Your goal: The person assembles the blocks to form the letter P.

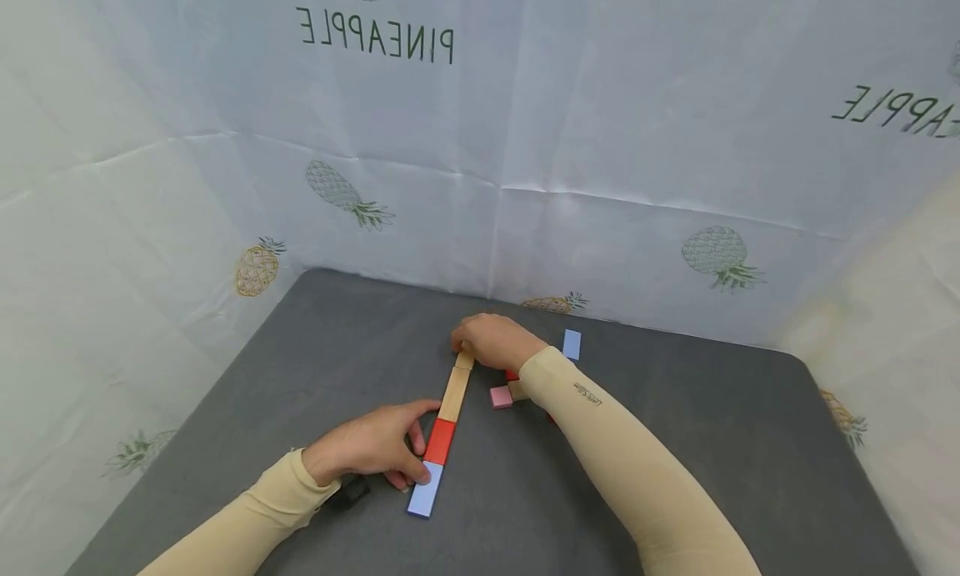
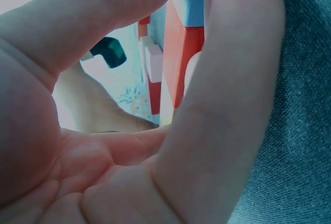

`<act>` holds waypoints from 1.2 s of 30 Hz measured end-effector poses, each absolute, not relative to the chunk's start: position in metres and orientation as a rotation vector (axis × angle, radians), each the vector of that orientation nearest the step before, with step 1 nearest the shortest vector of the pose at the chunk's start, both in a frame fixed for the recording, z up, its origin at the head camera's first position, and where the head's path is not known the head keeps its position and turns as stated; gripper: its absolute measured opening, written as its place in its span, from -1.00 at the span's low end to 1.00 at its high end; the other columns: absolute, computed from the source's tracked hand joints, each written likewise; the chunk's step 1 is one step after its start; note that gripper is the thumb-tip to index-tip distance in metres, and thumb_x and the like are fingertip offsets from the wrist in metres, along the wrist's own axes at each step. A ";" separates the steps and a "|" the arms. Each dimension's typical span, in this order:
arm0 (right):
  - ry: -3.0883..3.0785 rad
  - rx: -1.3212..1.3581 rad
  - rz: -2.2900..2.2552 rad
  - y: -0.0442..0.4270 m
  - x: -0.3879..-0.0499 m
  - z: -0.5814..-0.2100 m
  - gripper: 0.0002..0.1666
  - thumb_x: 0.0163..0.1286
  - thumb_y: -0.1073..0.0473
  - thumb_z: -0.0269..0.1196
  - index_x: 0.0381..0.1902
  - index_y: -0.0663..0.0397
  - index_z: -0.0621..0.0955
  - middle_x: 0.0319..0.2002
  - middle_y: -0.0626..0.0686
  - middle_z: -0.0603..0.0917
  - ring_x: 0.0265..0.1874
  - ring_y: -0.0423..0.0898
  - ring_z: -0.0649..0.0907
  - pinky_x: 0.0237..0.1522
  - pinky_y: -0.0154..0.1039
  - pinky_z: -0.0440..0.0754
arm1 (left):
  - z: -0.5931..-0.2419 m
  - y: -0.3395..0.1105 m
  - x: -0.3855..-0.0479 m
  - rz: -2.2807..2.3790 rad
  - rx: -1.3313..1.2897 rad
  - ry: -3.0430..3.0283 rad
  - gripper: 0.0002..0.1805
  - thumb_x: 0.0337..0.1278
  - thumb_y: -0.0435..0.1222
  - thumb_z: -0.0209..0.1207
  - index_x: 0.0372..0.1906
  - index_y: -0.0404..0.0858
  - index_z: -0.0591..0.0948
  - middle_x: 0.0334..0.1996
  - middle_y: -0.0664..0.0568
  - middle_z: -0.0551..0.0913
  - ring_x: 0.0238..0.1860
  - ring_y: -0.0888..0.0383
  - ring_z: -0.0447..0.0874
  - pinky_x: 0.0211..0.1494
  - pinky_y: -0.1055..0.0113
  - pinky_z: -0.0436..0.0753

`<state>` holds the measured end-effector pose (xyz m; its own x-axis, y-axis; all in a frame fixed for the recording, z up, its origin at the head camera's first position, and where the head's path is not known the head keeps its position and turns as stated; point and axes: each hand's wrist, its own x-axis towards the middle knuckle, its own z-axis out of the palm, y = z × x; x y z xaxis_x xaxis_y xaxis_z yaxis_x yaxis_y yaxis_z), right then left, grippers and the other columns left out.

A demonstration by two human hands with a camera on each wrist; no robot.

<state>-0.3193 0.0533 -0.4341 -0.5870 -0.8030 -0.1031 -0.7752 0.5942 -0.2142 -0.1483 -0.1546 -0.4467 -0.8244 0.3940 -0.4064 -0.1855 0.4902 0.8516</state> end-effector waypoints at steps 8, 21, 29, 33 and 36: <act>2.645 -1.203 -0.229 0.071 -0.317 -0.425 -0.54 0.55 0.40 0.24 0.27 -0.10 0.72 0.28 -0.02 0.74 0.27 -0.02 0.71 0.30 -0.04 0.74 | -0.445 -0.148 -0.149 1.341 0.194 2.166 0.14 -0.14 -0.59 0.58 0.64 -0.26 0.31 -0.31 -0.12 0.62 -0.58 0.06 0.74 -0.49 0.17 0.82; 2.737 -0.780 -0.329 0.169 -0.318 -0.407 -0.45 0.53 0.27 0.34 0.44 0.03 0.62 0.44 0.16 0.62 0.41 0.19 0.61 0.41 0.20 0.65 | -0.443 -0.153 -0.148 1.346 0.195 2.182 0.14 -0.17 -0.60 0.56 0.64 -0.30 0.30 -0.30 -0.14 0.60 -0.58 0.06 0.74 -0.47 0.18 0.82; 2.808 -0.672 -0.276 0.212 -0.322 -0.420 -0.40 0.48 0.09 0.44 0.40 0.18 0.64 0.36 0.27 0.66 0.31 0.24 0.63 0.41 0.26 0.64 | -0.446 -0.156 -0.146 1.354 0.191 2.162 0.14 -0.16 -0.59 0.57 0.63 -0.29 0.30 -0.30 -0.13 0.61 -0.54 0.05 0.75 -0.46 0.17 0.83; 2.794 -0.626 -0.286 0.215 -0.326 -0.426 -0.33 0.44 0.04 0.47 0.42 0.17 0.62 0.36 0.27 0.65 0.24 0.20 0.65 0.36 0.23 0.68 | -0.447 -0.157 -0.146 1.362 0.192 2.152 0.14 -0.16 -0.59 0.57 0.63 -0.30 0.30 -0.29 -0.13 0.62 -0.53 0.05 0.75 -0.46 0.17 0.83; 2.786 -0.613 -0.304 0.215 -0.329 -0.430 -0.30 0.43 0.03 0.48 0.43 0.18 0.60 0.34 0.28 0.65 0.20 0.18 0.66 0.31 0.21 0.72 | -0.446 -0.157 -0.146 1.362 0.190 2.147 0.14 -0.15 -0.59 0.57 0.63 -0.31 0.30 -0.29 -0.14 0.62 -0.52 0.06 0.75 -0.45 0.17 0.83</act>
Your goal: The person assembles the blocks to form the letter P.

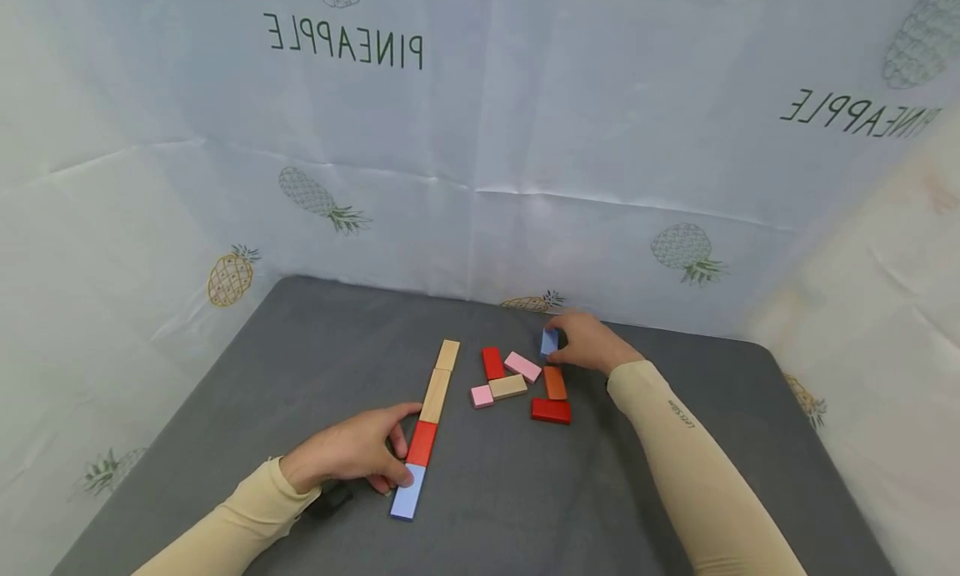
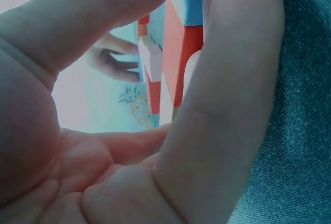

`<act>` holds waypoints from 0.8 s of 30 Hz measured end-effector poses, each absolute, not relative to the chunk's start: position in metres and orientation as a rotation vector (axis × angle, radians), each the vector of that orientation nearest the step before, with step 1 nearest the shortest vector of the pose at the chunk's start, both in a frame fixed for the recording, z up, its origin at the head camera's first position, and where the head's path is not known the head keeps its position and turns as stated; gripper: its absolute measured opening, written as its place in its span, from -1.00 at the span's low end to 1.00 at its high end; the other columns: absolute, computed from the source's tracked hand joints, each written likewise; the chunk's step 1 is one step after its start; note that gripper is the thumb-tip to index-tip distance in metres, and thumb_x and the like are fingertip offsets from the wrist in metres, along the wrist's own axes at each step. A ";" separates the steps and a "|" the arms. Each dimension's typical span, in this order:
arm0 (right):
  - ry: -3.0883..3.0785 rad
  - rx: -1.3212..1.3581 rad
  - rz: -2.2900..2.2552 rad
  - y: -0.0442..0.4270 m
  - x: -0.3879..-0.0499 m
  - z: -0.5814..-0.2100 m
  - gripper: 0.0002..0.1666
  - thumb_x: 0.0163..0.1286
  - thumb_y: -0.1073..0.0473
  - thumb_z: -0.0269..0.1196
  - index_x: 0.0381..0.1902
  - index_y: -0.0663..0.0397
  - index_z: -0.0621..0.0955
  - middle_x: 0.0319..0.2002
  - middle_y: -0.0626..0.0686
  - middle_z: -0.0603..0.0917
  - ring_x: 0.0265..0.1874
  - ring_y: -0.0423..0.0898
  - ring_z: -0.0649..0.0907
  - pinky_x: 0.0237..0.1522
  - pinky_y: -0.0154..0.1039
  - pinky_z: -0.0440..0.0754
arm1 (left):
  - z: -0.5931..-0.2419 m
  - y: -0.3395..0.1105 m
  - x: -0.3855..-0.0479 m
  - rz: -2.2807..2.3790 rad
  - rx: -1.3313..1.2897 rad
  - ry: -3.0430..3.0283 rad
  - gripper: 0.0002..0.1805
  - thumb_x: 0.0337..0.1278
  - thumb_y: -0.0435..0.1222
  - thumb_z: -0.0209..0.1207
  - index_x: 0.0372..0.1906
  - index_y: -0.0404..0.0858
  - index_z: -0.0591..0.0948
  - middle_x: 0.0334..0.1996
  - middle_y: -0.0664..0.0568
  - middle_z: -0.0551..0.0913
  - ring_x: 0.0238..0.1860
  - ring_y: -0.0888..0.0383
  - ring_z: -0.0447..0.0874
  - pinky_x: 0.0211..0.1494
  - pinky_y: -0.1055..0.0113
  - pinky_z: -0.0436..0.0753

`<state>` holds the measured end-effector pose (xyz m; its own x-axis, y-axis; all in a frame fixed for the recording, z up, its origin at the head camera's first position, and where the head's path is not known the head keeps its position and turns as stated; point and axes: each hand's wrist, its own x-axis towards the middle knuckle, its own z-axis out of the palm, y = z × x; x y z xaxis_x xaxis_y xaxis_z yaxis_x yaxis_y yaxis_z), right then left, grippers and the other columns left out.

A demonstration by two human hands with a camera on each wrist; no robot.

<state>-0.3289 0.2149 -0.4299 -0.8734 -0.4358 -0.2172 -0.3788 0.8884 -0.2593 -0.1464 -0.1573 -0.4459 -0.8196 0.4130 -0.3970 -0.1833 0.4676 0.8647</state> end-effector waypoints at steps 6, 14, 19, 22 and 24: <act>2.800 -0.581 -0.339 0.213 -0.333 -0.435 -0.29 0.41 0.04 0.48 0.43 0.21 0.60 0.33 0.28 0.66 0.19 0.19 0.65 0.32 0.22 0.72 | -0.445 -0.156 -0.147 1.364 0.177 2.148 0.13 -0.17 -0.60 0.57 0.62 -0.30 0.32 -0.30 -0.14 0.61 -0.54 0.06 0.75 -0.46 0.16 0.83; 2.818 -0.533 -0.338 0.194 -0.334 -0.425 -0.29 0.43 0.00 0.47 0.45 0.14 0.60 0.36 0.24 0.66 0.23 0.18 0.65 0.35 0.22 0.71 | -0.445 -0.156 -0.146 1.360 0.168 2.147 0.14 -0.15 -0.59 0.58 0.63 -0.30 0.31 -0.30 -0.13 0.61 -0.54 0.06 0.75 -0.47 0.16 0.83; 2.845 -0.628 -0.342 0.169 -0.335 -0.415 -0.32 0.43 -0.01 0.48 0.43 0.10 0.63 0.36 0.19 0.69 0.25 0.16 0.67 0.37 0.19 0.70 | -0.445 -0.156 -0.146 1.356 0.165 2.152 0.13 -0.15 -0.59 0.58 0.63 -0.29 0.31 -0.31 -0.12 0.61 -0.54 0.06 0.75 -0.47 0.17 0.83; 2.839 -0.679 -0.375 0.151 -0.337 -0.410 -0.32 0.43 -0.02 0.49 0.42 0.10 0.64 0.34 0.16 0.70 0.23 0.13 0.69 0.36 0.15 0.71 | -0.445 -0.156 -0.146 1.360 0.168 2.152 0.14 -0.16 -0.59 0.58 0.63 -0.29 0.31 -0.30 -0.12 0.61 -0.54 0.06 0.75 -0.47 0.17 0.83; 2.827 -0.702 -0.396 0.138 -0.338 -0.408 -0.32 0.44 -0.01 0.48 0.43 0.10 0.63 0.33 0.16 0.71 0.22 0.11 0.70 0.34 0.12 0.73 | -0.445 -0.155 -0.146 1.365 0.173 2.152 0.14 -0.16 -0.59 0.58 0.63 -0.29 0.31 -0.30 -0.13 0.61 -0.55 0.07 0.75 -0.47 0.17 0.83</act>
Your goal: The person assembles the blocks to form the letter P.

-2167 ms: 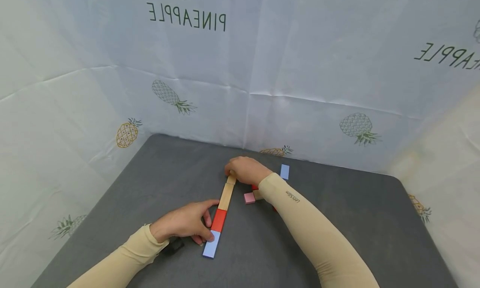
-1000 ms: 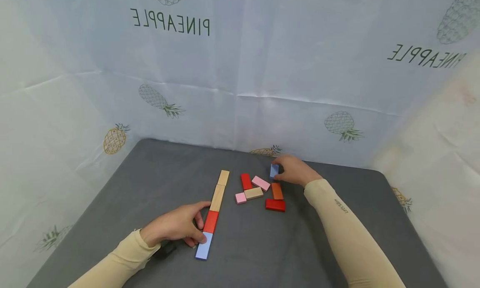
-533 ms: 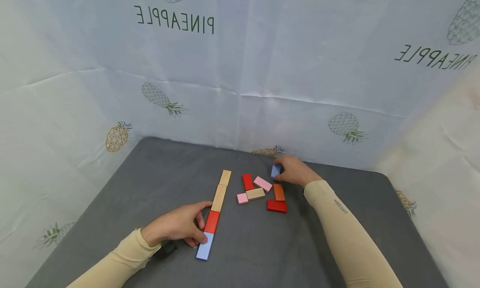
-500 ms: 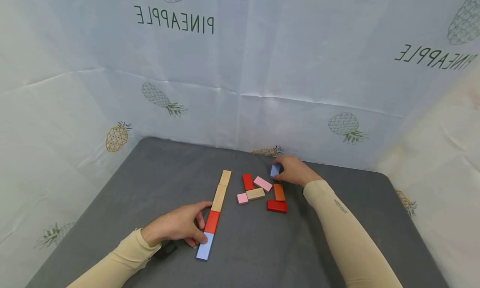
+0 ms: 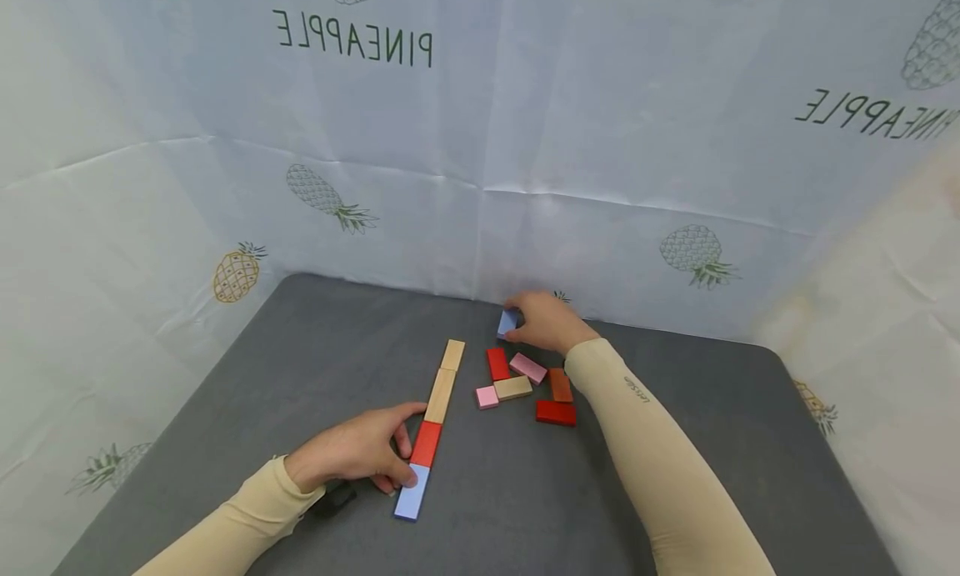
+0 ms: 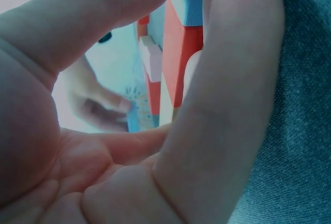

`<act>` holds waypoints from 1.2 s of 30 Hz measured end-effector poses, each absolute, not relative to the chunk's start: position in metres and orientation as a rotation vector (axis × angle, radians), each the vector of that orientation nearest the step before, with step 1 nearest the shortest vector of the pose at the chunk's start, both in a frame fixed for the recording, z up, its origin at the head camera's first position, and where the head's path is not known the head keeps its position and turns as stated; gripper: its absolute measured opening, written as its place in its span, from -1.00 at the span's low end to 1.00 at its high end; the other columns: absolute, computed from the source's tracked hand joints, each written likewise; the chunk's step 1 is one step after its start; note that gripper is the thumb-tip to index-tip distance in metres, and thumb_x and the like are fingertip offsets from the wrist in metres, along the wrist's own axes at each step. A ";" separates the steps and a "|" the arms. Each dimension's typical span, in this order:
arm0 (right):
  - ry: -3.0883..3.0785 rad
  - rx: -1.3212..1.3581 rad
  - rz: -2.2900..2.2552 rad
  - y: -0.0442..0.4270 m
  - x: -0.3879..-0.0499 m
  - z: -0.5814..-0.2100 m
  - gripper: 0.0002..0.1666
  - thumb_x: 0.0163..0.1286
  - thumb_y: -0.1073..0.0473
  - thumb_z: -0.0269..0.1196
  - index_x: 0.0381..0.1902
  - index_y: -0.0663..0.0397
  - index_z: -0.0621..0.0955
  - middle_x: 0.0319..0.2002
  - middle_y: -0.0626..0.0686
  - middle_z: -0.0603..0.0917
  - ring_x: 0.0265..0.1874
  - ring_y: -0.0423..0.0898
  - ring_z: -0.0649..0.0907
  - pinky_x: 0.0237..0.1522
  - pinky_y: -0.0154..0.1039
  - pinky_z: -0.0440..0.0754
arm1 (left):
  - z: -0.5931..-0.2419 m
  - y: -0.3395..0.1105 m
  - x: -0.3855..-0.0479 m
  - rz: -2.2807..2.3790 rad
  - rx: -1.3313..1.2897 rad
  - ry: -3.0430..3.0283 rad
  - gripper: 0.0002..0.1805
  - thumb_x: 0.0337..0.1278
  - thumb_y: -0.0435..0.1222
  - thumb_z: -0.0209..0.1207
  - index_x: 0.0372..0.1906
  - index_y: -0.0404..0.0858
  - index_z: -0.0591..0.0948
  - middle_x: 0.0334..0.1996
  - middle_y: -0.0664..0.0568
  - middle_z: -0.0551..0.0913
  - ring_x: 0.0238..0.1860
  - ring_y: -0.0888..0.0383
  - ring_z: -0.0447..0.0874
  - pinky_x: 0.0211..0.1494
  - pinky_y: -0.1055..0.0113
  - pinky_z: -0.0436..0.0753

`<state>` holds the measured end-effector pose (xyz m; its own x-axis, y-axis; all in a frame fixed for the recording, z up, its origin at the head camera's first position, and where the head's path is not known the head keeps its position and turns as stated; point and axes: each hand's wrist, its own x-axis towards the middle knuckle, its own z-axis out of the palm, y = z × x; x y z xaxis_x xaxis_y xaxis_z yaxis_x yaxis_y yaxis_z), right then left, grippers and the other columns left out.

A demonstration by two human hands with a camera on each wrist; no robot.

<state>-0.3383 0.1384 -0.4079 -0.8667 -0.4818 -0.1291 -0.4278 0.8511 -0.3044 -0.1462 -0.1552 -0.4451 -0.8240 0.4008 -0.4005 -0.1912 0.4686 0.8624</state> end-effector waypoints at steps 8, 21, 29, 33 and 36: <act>2.794 -0.835 -0.399 0.098 -0.344 -0.410 -0.33 0.44 0.02 0.50 0.42 0.12 0.63 0.32 0.16 0.71 0.22 0.09 0.70 0.34 0.04 0.74 | -0.446 -0.153 -0.146 1.377 0.201 2.157 0.13 -0.17 -0.60 0.57 0.62 -0.30 0.32 -0.30 -0.14 0.61 -0.57 0.07 0.74 -0.48 0.17 0.83; 2.751 -0.857 -0.392 0.074 -0.349 -0.422 -0.34 0.45 -0.01 0.49 0.41 0.12 0.64 0.33 0.15 0.71 0.20 0.06 0.69 0.37 0.02 0.71 | -0.446 -0.152 -0.147 1.363 0.190 2.156 0.14 -0.16 -0.59 0.58 0.63 -0.27 0.32 -0.31 -0.10 0.61 -0.58 0.08 0.74 -0.49 0.19 0.82; 2.720 -0.845 -0.395 0.068 -0.349 -0.428 -0.32 0.46 -0.04 0.48 0.43 0.11 0.63 0.35 0.15 0.69 0.25 0.07 0.67 0.41 0.03 0.68 | -0.444 -0.153 -0.148 1.353 0.168 2.147 0.14 -0.15 -0.60 0.58 0.64 -0.28 0.31 -0.31 -0.11 0.62 -0.56 0.09 0.74 -0.48 0.20 0.81; 2.701 -0.852 -0.359 0.067 -0.350 -0.430 -0.30 0.48 -0.05 0.46 0.46 0.09 0.60 0.41 0.15 0.65 0.33 0.09 0.65 0.46 0.06 0.64 | -0.444 -0.154 -0.148 1.344 0.167 2.155 0.13 -0.15 -0.60 0.58 0.63 -0.29 0.31 -0.32 -0.09 0.62 -0.56 0.09 0.74 -0.49 0.21 0.81; 2.678 -0.851 -0.331 0.066 -0.349 -0.429 -0.29 0.48 0.00 0.45 0.50 0.08 0.57 0.48 0.17 0.59 0.42 0.13 0.59 0.52 0.09 0.59 | -0.444 -0.155 -0.147 1.341 0.168 2.163 0.13 -0.15 -0.60 0.57 0.63 -0.29 0.32 -0.33 -0.09 0.62 -0.57 0.10 0.73 -0.50 0.21 0.81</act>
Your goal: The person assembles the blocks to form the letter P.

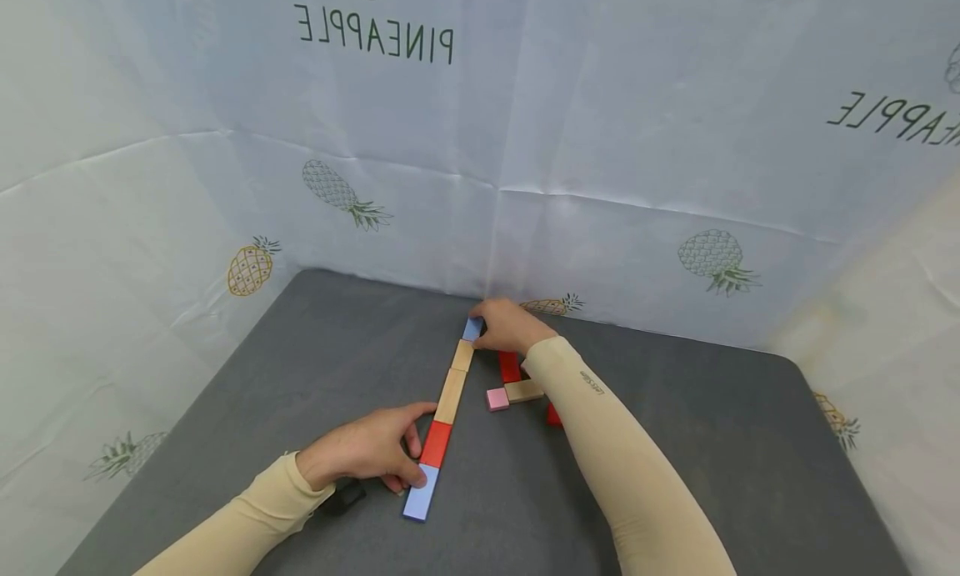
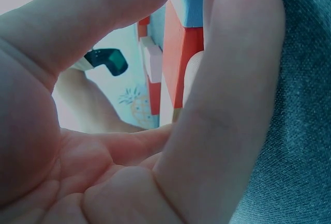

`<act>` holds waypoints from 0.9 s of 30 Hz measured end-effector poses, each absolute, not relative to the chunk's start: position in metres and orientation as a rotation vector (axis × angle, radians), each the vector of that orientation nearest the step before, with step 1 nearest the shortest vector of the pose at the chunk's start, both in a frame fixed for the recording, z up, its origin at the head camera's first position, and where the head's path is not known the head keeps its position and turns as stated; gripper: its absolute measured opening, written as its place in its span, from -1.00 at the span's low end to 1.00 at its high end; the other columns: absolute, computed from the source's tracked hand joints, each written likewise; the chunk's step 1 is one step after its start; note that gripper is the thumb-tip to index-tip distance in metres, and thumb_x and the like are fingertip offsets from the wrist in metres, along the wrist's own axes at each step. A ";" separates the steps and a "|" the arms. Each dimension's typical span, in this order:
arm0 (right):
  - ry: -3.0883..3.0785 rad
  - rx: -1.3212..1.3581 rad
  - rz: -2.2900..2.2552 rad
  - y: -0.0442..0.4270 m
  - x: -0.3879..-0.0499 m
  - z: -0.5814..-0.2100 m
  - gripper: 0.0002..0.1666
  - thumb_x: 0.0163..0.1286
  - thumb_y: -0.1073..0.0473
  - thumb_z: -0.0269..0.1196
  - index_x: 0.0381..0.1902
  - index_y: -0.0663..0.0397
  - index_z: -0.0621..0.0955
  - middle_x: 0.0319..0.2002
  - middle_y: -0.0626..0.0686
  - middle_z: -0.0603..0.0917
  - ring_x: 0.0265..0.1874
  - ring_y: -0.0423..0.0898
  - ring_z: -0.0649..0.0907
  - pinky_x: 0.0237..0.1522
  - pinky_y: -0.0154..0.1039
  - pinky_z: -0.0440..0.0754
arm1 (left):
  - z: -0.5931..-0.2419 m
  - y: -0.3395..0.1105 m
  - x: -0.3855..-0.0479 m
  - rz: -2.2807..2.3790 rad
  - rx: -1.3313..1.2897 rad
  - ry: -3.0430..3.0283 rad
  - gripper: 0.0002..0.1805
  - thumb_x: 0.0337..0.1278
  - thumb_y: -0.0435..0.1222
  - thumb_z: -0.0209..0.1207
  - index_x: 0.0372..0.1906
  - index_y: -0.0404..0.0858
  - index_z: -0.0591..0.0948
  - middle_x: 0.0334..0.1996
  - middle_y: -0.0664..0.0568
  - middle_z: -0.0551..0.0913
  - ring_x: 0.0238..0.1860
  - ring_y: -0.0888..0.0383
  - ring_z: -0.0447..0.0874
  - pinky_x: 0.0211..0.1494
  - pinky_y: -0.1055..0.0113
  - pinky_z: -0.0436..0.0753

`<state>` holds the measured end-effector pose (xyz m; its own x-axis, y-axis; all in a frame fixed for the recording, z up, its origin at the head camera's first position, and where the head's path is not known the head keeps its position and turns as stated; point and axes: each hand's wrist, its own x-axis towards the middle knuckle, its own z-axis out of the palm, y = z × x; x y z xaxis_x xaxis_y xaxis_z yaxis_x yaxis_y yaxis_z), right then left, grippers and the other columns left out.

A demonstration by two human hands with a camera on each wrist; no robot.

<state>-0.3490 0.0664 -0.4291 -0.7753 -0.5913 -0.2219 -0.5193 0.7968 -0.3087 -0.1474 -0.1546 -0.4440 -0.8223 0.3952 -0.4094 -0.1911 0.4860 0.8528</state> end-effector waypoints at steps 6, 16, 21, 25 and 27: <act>2.674 -0.848 -0.298 0.066 -0.348 -0.431 -0.31 0.51 0.08 0.42 0.53 0.07 0.55 0.52 0.18 0.54 0.48 0.15 0.55 0.57 0.12 0.53 | -0.444 -0.155 -0.147 1.348 0.172 2.171 0.12 -0.16 -0.60 0.57 0.62 -0.31 0.32 -0.32 -0.10 0.62 -0.57 0.10 0.74 -0.50 0.21 0.81; 2.680 -0.839 -0.301 0.063 -0.347 -0.431 -0.34 0.54 0.12 0.41 0.53 0.08 0.54 0.52 0.18 0.54 0.48 0.13 0.55 0.55 0.10 0.55 | -0.443 -0.154 -0.147 1.319 0.161 2.172 0.12 -0.15 -0.58 0.59 0.62 -0.26 0.32 -0.32 -0.09 0.62 -0.57 0.09 0.74 -0.50 0.22 0.81; 2.687 -0.820 -0.274 0.063 -0.345 -0.430 -0.28 0.48 0.16 0.47 0.55 -0.01 0.54 0.54 0.16 0.51 0.51 0.13 0.53 0.56 0.11 0.54 | -0.442 -0.154 -0.148 1.316 0.162 2.172 0.13 -0.14 -0.58 0.58 0.63 -0.27 0.31 -0.32 -0.09 0.62 -0.56 0.09 0.73 -0.50 0.22 0.80; 2.669 -0.881 -0.257 0.063 -0.341 -0.426 -0.24 0.45 0.27 0.47 0.55 -0.22 0.55 0.57 0.14 0.48 0.53 0.14 0.50 0.46 0.10 0.65 | -0.442 -0.154 -0.149 1.305 0.162 2.172 0.13 -0.14 -0.58 0.59 0.63 -0.27 0.31 -0.32 -0.09 0.63 -0.56 0.09 0.74 -0.49 0.22 0.80; 2.654 -0.948 -0.238 0.062 -0.339 -0.425 -0.24 0.45 0.34 0.43 0.52 -0.30 0.57 0.57 0.16 0.46 0.54 0.17 0.48 0.40 0.10 0.69 | -0.442 -0.155 -0.149 1.304 0.163 2.172 0.13 -0.13 -0.57 0.59 0.63 -0.27 0.31 -0.32 -0.09 0.63 -0.56 0.09 0.74 -0.49 0.22 0.81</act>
